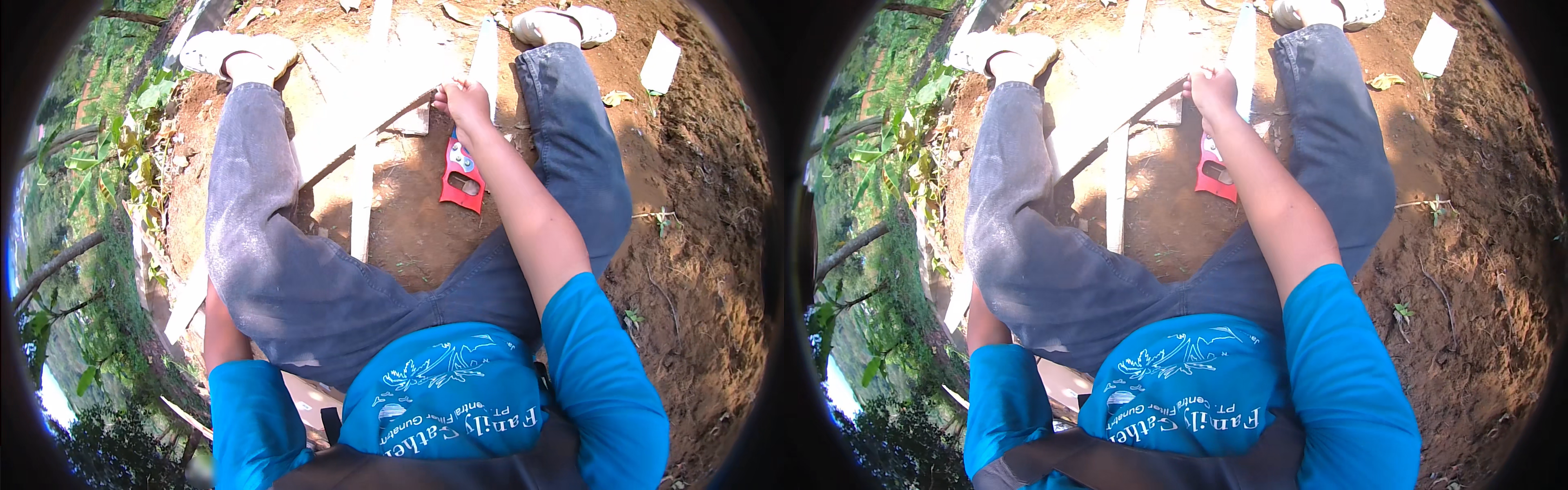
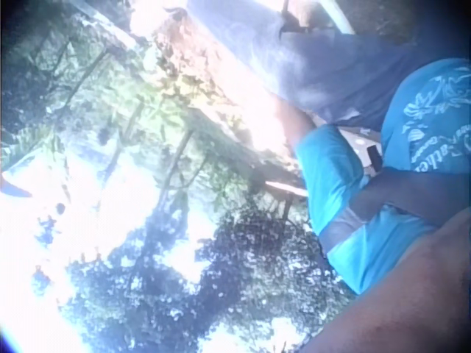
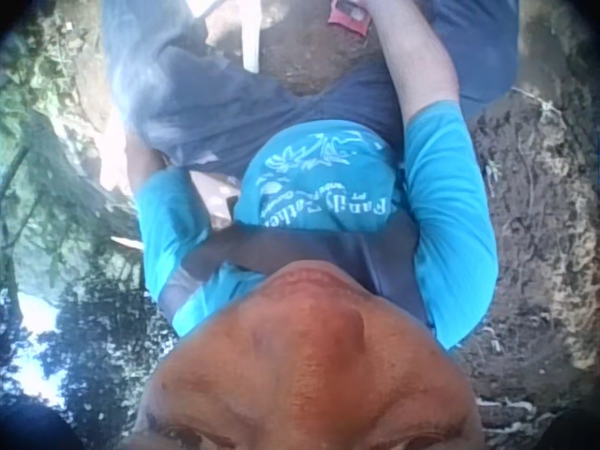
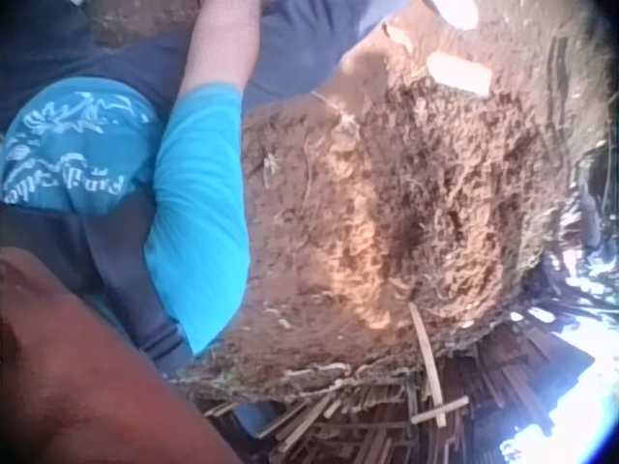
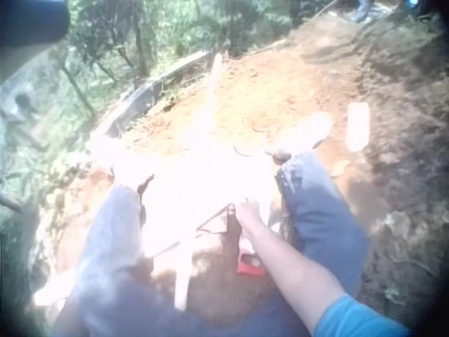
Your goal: The person sits on the ground and uses a red-handled hand saw to cut a long piece of light-colored wood. They hold the wood steady with their left hand and saw with their right hand, making several cuts to separate pieces.
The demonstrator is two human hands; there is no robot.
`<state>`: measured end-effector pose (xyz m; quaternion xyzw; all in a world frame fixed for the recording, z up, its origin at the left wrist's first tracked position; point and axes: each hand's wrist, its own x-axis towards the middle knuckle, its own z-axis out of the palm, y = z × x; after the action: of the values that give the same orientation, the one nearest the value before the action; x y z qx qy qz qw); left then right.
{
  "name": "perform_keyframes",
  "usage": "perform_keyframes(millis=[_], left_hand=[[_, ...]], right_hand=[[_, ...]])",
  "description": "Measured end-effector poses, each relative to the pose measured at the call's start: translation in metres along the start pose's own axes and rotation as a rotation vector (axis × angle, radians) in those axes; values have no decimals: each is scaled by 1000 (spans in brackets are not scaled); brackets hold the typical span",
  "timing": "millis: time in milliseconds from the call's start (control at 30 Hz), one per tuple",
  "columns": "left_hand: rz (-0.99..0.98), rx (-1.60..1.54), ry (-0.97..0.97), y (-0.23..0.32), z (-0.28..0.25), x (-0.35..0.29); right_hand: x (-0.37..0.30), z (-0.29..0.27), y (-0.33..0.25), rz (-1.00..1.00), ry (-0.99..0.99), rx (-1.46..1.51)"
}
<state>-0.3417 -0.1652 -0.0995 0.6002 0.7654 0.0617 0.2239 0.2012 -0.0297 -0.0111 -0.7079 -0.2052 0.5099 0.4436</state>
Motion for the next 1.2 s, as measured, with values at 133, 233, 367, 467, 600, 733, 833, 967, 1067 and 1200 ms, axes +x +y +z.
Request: perform_keyframes(millis=[133, 233, 367, 467, 600, 733, 833, 967, 1067, 1200], left_hand=[[60, 5, -14, 23, 12, 18], [67, 14, -12, 29, 15, 17], [77, 25, -1, 39, 15, 13], [95, 33, 0, 45, 19, 15], [134, 31, -3, 59, 24, 24], [159, 34, 12, 69, 22, 25], [168, 36, 2, 76, 29, 28], [185, 33, 18, 86, 32, 30], [201, 27, 41, 92, 32, 25], [277, -4, 71, 129, 39, 20]], right_hand=[[51, -36, -24, -115, 110, 101], [34, -32, -7, -78, 57, -66], [-5, -11, 57, 6, -112, -518], [-23, 6, 67, 17, -47, -489], [-14, 14, 77, 24, 53, -491], [-16, 8, 61, 117, -192, -340], [-48, -16, 37, 258, -343, -293], [-119, -61, 26, 364, -393, -58], [-163, -84, 3, 350, -436, 88], [-188, -98, -1, 318, -402, 139]])
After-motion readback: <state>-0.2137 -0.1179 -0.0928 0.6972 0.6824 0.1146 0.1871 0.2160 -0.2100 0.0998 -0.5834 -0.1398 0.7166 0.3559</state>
